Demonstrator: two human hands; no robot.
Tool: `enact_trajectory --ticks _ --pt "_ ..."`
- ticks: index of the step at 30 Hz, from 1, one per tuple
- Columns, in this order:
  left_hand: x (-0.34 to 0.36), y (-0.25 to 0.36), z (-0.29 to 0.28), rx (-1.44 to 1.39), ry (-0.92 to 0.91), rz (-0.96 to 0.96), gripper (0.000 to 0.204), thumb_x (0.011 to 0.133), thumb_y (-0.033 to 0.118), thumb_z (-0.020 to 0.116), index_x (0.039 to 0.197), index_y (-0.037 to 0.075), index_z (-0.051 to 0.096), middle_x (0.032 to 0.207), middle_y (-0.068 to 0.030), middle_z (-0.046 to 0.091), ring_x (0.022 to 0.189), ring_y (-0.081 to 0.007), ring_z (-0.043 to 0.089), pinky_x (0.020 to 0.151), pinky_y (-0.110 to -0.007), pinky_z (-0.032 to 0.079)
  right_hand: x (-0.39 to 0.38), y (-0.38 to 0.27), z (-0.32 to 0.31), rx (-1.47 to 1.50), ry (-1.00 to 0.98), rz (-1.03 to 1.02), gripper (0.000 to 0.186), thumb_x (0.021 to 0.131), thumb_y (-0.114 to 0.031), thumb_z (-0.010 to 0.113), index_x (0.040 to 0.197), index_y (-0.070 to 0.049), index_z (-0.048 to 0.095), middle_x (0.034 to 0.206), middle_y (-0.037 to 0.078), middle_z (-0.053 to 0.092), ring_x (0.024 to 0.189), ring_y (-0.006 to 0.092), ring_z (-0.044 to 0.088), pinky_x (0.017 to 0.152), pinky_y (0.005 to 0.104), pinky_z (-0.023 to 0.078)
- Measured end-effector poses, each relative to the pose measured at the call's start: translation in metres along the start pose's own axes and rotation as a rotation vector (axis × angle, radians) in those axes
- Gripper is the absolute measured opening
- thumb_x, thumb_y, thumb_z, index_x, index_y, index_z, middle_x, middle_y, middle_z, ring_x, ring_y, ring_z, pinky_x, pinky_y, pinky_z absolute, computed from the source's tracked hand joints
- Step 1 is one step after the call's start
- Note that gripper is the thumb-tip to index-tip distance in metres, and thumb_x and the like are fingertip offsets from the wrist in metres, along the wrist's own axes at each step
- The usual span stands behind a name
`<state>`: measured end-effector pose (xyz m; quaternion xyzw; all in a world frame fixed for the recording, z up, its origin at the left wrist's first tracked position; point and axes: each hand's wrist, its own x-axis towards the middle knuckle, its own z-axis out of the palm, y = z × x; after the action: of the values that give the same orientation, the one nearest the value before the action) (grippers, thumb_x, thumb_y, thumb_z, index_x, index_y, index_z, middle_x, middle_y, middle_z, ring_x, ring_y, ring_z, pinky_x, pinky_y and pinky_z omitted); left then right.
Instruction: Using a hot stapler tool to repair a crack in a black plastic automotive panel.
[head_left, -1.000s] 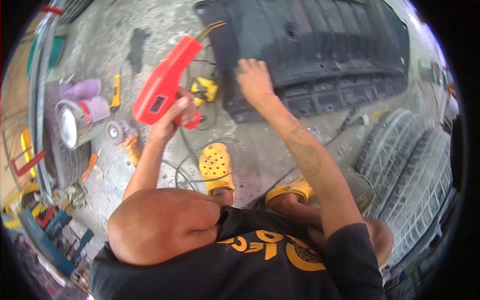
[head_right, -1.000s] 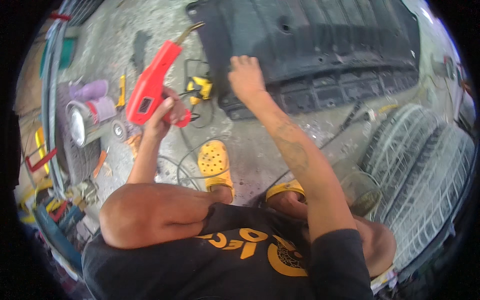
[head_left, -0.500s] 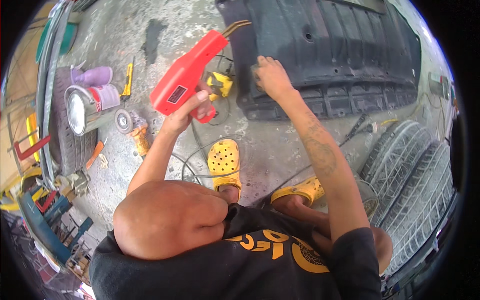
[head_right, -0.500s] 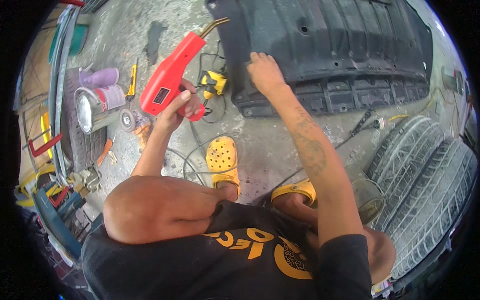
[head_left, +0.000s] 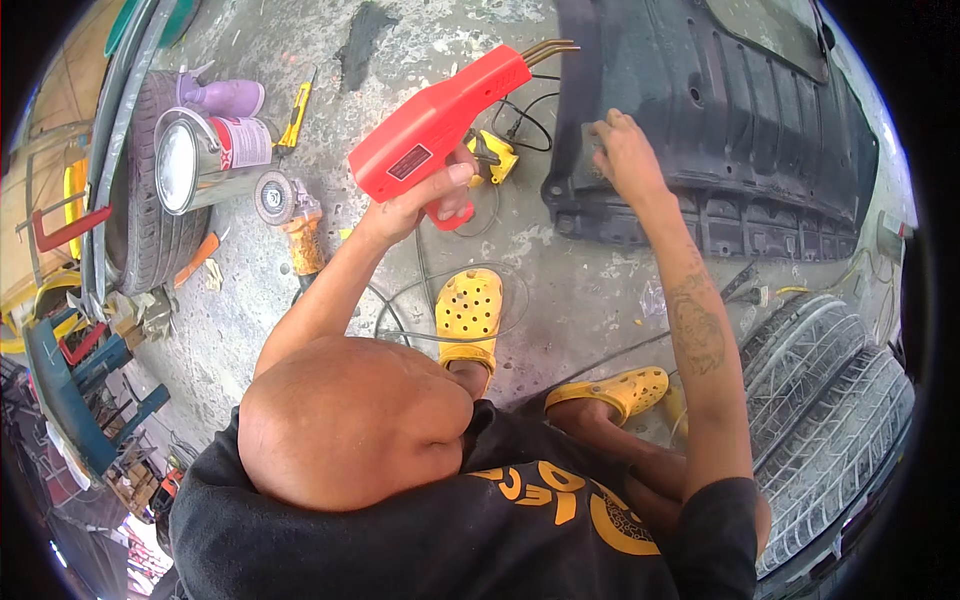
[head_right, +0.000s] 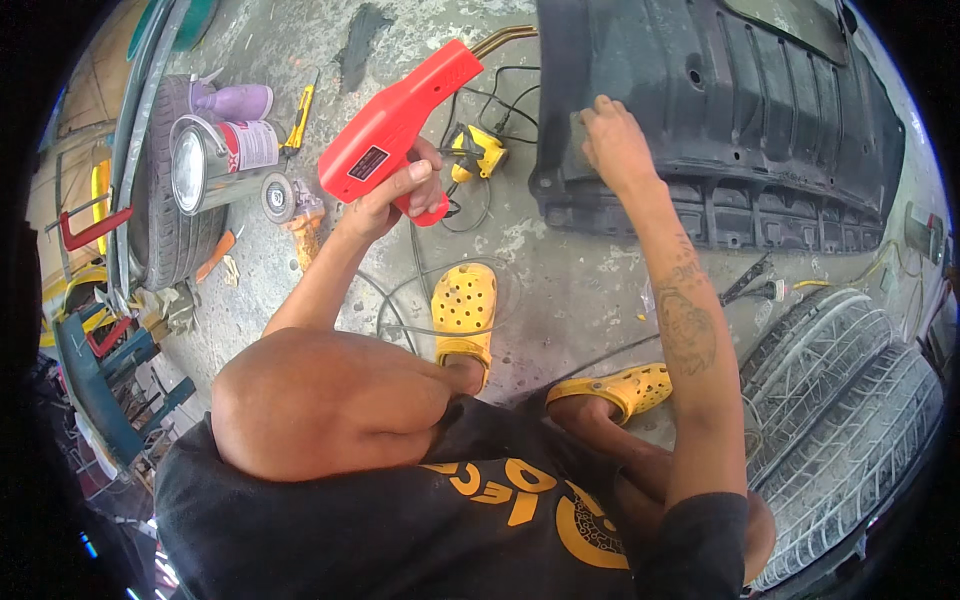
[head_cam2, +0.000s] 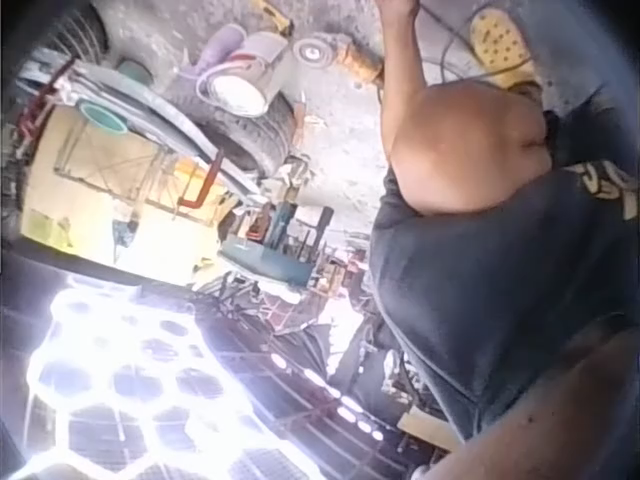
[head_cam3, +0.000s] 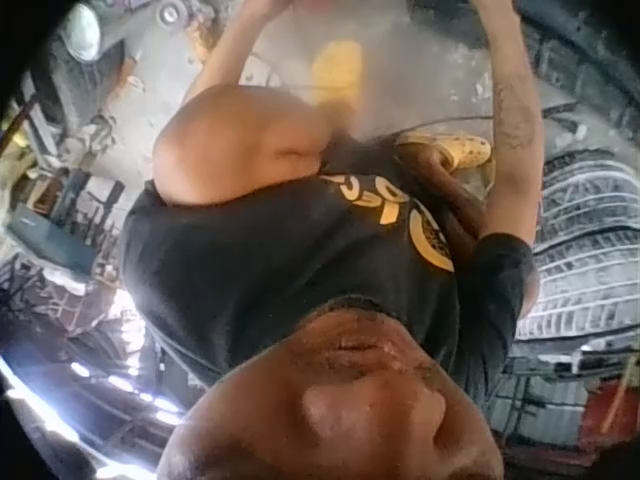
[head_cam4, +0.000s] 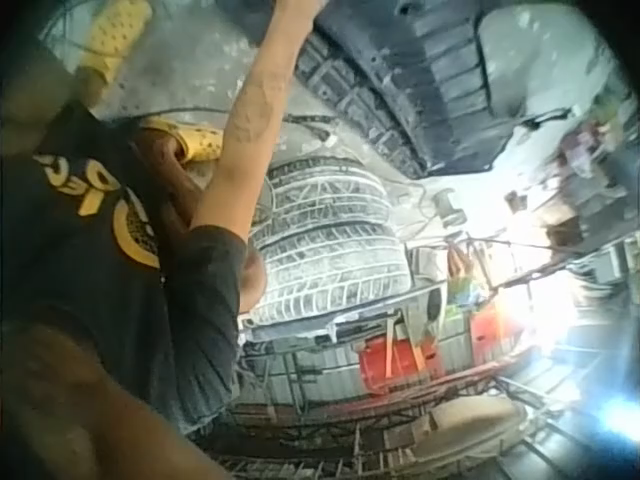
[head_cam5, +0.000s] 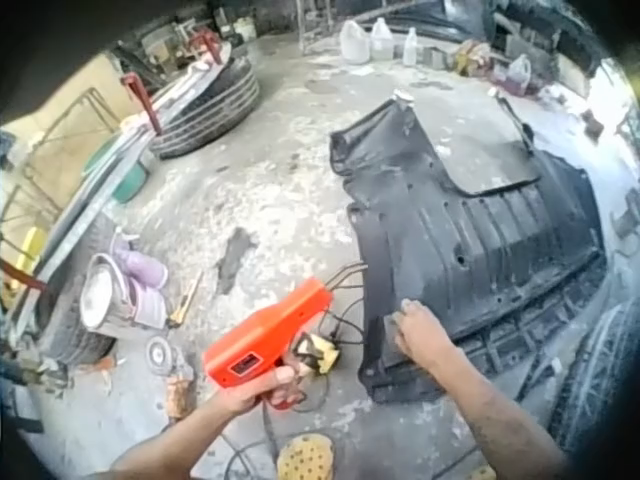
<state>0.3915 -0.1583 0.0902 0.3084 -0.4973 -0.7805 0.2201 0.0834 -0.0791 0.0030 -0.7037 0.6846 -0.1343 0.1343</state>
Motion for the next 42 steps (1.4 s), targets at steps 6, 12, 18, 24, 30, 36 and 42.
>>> enact_trajectory --ticks 6,12,18,24,30,36,42 --pt "0.0 0.0 0.001 -0.02 0.013 -0.018 0.021 0.094 0.018 0.067 0.1 -0.001 0.06 0.06 -0.0026 0.049 0.052 -0.0124 0.049 0.056 -0.031 0.045 0.004 0.045 -0.011 -0.137 0.012 0.117 0.022 0.08 -0.003 0.069 0.102 -0.003 0.068 0.103 0.016 0.062 0.104 0.0358 0.06 0.091 0.0455 0.051" --pt "-0.003 -0.002 -0.004 -0.033 0.03 0.011 0.02 0.094 0.018 0.066 0.101 0.0 0.06 0.06 -0.0028 0.05 0.052 -0.0126 0.05 0.057 -0.032 0.045 0.014 -0.011 -0.01 -0.012 0.138 0.096 0.015 0.085 -0.006 0.067 0.099 -0.002 0.063 0.103 0.017 0.059 0.107 0.0368 0.058 0.091 0.0459 0.051" --pt "0.013 -0.003 0.003 -0.05 0.023 -0.014 0.02 0.094 0.018 0.066 0.102 0.0 0.059 0.061 -0.0028 0.049 0.051 -0.0129 0.048 0.055 -0.031 0.044 0.015 -0.022 0.032 -0.106 -0.1 0.132 0.013 0.088 -0.007 0.061 0.096 -0.004 0.07 0.098 0.018 0.067 0.091 0.0375 0.07 0.078 0.0461 0.058" --pt "0.009 0.002 0.006 -0.192 -0.011 0.072 0.022 0.097 0.019 0.062 0.106 0.0 0.057 0.061 -0.0021 0.046 0.051 -0.0123 0.045 0.057 -0.032 0.045 0.041 -0.059 0.039 -0.207 -0.248 0.184 0.018 0.088 -0.012 0.062 0.093 -0.009 0.079 0.098 0.016 0.076 0.092 0.03 0.075 0.075 0.0404 0.061" --pt "0.013 -0.001 0.003 -0.115 -0.076 0.07 0.022 0.097 0.019 0.061 0.106 0.0 0.056 0.061 -0.0029 0.046 0.05 -0.0129 0.045 0.056 -0.032 0.045 0.035 -0.045 0.044 -0.108 -0.24 0.218 0.017 0.087 -0.01 0.063 0.095 -0.008 0.079 0.097 0.016 0.076 0.095 0.0299 0.075 0.079 0.0402 0.061" --pt "0.011 0.002 0.026 -0.191 0.008 0.064 0.023 0.099 0.024 0.06 0.109 0.003 0.056 0.06 0.0003 0.042 0.049 -0.0103 0.04 0.057 -0.031 0.04 0.025 -0.039 0.042 -0.047 -0.149 0.219 0.017 0.087 -0.005 0.059 0.097 -0.004 0.073 0.099 0.019 0.071 0.095 0.0351 0.072 0.081 0.0447 0.06" --pt "0.017 -0.002 0.005 -0.079 0.018 0.018 0.022 0.098 0.025 0.062 0.106 0.005 0.055 0.06 -0.0002 0.042 0.048 -0.0104 0.04 0.056 -0.031 0.041 0.041 -0.031 0.036 0.1 -0.265 0.298 0.024 0.089 -0.009 0.058 0.105 -0.001 0.073 0.1 0.025 0.072 0.099 0.0402 0.071 0.087 0.0482 0.057"
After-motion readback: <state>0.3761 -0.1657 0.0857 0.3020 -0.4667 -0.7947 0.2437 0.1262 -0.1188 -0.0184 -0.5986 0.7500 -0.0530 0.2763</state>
